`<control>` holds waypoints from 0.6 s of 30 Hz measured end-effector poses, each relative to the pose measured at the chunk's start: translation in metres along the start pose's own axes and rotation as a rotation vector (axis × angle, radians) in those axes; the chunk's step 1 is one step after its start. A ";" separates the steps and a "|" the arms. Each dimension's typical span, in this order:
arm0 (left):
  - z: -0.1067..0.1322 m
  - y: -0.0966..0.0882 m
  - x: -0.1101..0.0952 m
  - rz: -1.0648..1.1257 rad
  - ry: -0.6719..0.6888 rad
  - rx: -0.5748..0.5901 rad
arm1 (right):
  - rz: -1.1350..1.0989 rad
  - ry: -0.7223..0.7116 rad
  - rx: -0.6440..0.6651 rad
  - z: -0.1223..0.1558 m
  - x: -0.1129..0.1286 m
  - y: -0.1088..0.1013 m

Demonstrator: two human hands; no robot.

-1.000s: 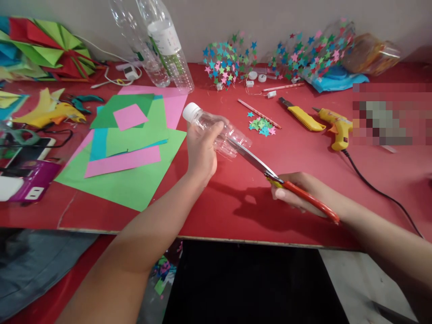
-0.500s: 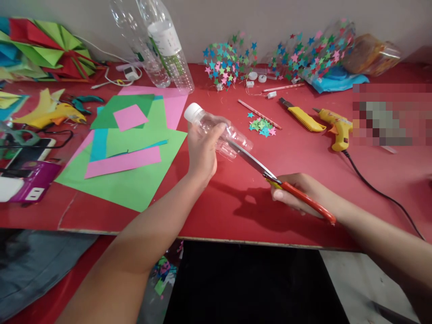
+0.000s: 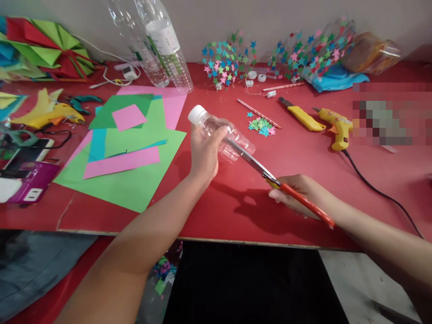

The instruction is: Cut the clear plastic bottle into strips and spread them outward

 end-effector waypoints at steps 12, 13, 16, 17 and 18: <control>0.004 0.005 0.001 0.037 0.019 0.045 | 0.012 -0.058 -0.004 -0.004 -0.003 -0.001; 0.004 0.005 0.001 0.033 0.014 0.041 | 0.007 -0.047 -0.009 -0.004 -0.003 -0.001; 0.005 0.005 0.003 0.034 -0.006 0.044 | -0.001 -0.022 -0.015 -0.004 -0.004 -0.001; 0.005 0.005 0.003 0.036 -0.008 0.045 | -0.002 -0.021 -0.014 -0.003 -0.003 0.000; 0.005 0.004 0.003 0.039 -0.008 0.044 | -0.004 -0.022 -0.013 -0.003 -0.002 0.000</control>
Point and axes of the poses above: each hand's wrist, its own z-axis away from the middle knuckle, its own y-axis out of the palm, x = y × z, the point moved 7 cm from there along -z, towards the middle knuckle, and after that the axes turned 6 degrees about y, right-handed, at the moved point
